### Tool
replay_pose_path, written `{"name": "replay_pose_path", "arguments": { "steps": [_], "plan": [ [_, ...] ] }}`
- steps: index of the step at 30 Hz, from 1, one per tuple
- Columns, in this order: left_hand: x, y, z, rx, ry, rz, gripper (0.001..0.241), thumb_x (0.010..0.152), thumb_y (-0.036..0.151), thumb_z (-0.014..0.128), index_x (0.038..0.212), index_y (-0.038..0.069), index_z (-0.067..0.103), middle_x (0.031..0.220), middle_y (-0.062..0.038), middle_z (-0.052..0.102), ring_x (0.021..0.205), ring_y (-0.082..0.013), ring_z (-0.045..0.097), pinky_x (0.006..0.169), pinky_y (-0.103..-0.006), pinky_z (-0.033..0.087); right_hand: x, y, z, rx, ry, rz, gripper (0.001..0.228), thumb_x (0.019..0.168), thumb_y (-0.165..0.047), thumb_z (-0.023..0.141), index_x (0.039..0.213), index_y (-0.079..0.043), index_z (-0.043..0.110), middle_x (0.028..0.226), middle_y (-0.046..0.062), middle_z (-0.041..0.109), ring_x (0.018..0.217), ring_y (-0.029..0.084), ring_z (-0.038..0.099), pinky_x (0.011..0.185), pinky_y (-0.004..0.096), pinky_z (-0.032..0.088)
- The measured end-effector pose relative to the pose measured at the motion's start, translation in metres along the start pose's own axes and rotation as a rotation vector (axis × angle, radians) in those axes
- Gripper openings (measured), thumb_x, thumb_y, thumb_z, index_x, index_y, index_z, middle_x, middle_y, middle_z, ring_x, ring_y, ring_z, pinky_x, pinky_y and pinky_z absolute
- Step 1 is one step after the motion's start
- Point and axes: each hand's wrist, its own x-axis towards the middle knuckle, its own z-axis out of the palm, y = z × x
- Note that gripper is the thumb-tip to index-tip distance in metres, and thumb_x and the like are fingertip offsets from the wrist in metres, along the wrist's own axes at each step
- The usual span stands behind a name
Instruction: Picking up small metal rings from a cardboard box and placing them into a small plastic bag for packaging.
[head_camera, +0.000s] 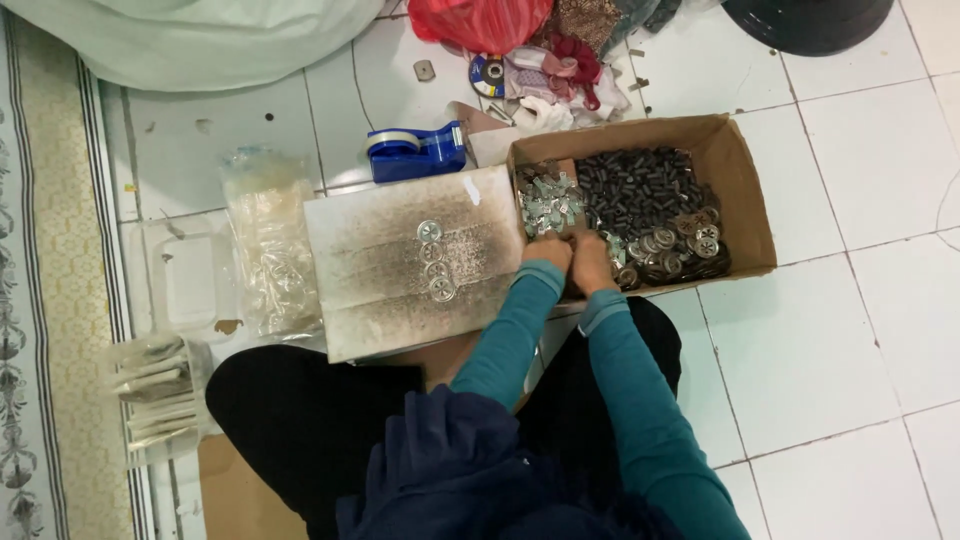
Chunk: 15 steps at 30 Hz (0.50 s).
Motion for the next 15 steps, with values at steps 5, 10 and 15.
{"name": "replay_pose_path", "arguments": {
  "steps": [5,10,15],
  "plan": [
    [-0.014,0.001,-0.028,0.047,-0.034,0.008,0.02,0.09,0.0,0.056,0.094,0.0,0.076,0.091,-0.02,0.073,0.081,-0.029,0.074,0.069,-0.0445,0.063,-0.026,-0.072,-0.042,-0.115,-0.106,-0.006,0.021,0.091,-0.002,0.059,0.102,0.006,0.074,0.099,0.03,0.072,0.099,0.045,0.071,0.089,0.051,0.06],
    [-0.011,-0.003,-0.026,-0.138,0.001,-0.012,0.024,0.091,-0.002,0.052,0.097,-0.004,0.075,0.094,-0.023,0.075,0.086,-0.0321,0.077,0.073,-0.0458,0.064,-0.015,-0.046,-0.019,-0.144,-0.098,-0.025,0.018,0.09,-0.006,0.06,0.093,0.006,0.074,0.093,0.03,0.073,0.094,0.046,0.071,0.082,0.051,0.059],
    [-0.004,-0.015,-0.025,-0.353,0.187,-0.118,0.026,0.092,0.002,0.06,0.114,-0.008,0.069,0.112,-0.032,0.068,0.091,-0.0349,0.075,0.081,-0.0441,0.065,-0.033,-0.093,-0.054,-0.192,0.019,0.062,0.02,0.092,0.001,0.058,0.088,0.009,0.076,0.085,0.03,0.074,0.088,0.043,0.075,0.077,0.049,0.062]
  ]
}}
